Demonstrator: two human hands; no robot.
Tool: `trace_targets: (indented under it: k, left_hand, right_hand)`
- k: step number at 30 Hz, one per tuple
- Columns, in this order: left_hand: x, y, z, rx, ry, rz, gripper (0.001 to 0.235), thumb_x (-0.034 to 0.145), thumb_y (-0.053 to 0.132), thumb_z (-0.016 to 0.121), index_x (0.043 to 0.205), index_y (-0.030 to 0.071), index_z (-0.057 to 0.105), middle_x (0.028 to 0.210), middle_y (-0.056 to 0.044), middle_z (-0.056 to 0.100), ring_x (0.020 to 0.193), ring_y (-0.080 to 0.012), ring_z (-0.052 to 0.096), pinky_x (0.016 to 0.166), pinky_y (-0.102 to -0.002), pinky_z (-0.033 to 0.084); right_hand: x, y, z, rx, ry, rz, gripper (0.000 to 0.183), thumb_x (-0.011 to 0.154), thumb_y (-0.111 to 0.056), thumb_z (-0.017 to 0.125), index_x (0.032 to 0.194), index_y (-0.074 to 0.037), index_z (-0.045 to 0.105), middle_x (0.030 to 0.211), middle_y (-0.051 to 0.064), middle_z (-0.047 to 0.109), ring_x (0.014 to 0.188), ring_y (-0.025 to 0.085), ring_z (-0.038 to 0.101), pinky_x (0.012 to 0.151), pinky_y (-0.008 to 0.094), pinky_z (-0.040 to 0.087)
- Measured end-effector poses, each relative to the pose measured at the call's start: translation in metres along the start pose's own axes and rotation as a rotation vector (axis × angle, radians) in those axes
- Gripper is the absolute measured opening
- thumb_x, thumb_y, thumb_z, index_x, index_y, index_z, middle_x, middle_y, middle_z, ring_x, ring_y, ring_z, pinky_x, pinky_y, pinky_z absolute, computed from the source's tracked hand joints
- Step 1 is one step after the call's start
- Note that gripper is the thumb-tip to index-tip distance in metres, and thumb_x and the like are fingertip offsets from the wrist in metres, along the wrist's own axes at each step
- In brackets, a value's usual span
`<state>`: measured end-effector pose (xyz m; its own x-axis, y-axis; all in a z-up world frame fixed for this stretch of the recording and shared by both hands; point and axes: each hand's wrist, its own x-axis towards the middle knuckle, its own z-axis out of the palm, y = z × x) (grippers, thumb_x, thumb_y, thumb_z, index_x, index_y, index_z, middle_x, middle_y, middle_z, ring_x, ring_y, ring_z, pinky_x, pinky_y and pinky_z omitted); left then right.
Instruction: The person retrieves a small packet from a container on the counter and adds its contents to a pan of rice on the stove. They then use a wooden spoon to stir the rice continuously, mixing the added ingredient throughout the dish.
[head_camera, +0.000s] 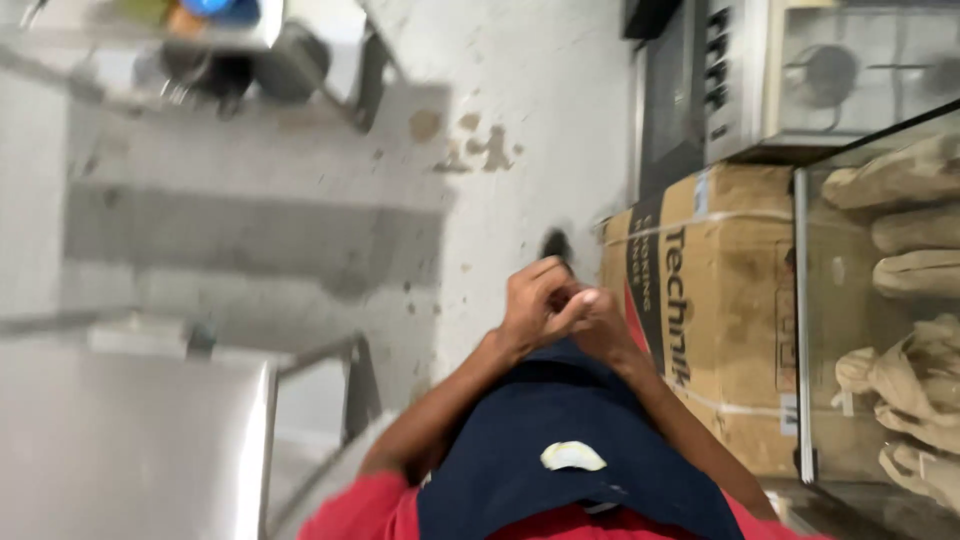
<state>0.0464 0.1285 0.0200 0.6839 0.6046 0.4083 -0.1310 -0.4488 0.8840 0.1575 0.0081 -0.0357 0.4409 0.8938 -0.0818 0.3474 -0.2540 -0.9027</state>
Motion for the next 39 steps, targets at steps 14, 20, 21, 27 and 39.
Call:
trace_targets:
  k: [14,20,21,27,39]
  left_hand:
    - [0.348,-0.137,-0.063,0.117,-0.051,0.001,0.022,0.088,0.012,0.082,0.104,0.003,0.071,0.092,-0.010,0.070,0.074,-0.0170,0.065,0.062,-0.029,0.052]
    - [0.509,-0.201,-0.099,0.193,0.009,0.075,0.022,0.089,0.008,0.080,0.108,0.002,0.071,0.101,-0.013,0.071,0.079,-0.0193,0.066,0.067,-0.031,0.054]
    - [0.539,-0.218,-0.107,0.230,0.035,0.125,0.020,0.091,0.006,0.079,0.108,0.001,0.070,0.101,-0.013,0.072,0.079,-0.0193,0.067,0.066,-0.030,0.054]
    - [0.759,-0.284,-0.129,0.233,-0.111,0.289,0.018,0.096,0.003,0.078,0.111,0.001,0.069,0.099,-0.013,0.069,0.084,-0.0201,0.064,0.072,-0.033,0.052]
    - [1.102,-0.347,0.088,0.190,-0.896,0.954,0.031,0.093,0.007,0.081,0.123,0.007,0.072,0.120,-0.010,0.068,0.106,-0.0312,0.064,0.091,-0.044,0.052]
  right_hand:
    - [0.391,-0.052,-0.115,0.141,-0.013,-0.236,0.031,0.091,-0.014,0.068,0.120,-0.002,0.067,0.095,0.011,0.075,0.088,0.020,0.075,0.078,0.032,0.060]
    - [0.544,-0.042,-0.166,0.082,0.080,-0.004,0.039,0.092,-0.017,0.075,0.128,-0.004,0.067,0.101,0.008,0.077,0.087,0.016,0.075,0.077,0.030,0.062]
    - [0.572,-0.037,-0.171,0.045,0.118,0.030,0.040,0.090,-0.016,0.075,0.127,-0.004,0.066,0.108,0.009,0.074,0.086,0.017,0.076,0.076,0.031,0.063]
    - [0.747,0.001,-0.193,-0.353,0.450,-0.065,0.063,0.089,-0.006,0.073,0.147,-0.005,0.049,0.147,0.020,0.049,0.084,0.030,0.073,0.076,0.041,0.059]
    - [0.947,0.071,-0.286,-0.866,0.788,0.213,0.081,0.084,0.008,0.062,0.157,-0.014,0.038,0.153,0.026,0.041,0.079,0.033,0.070,0.063,0.043,0.058]
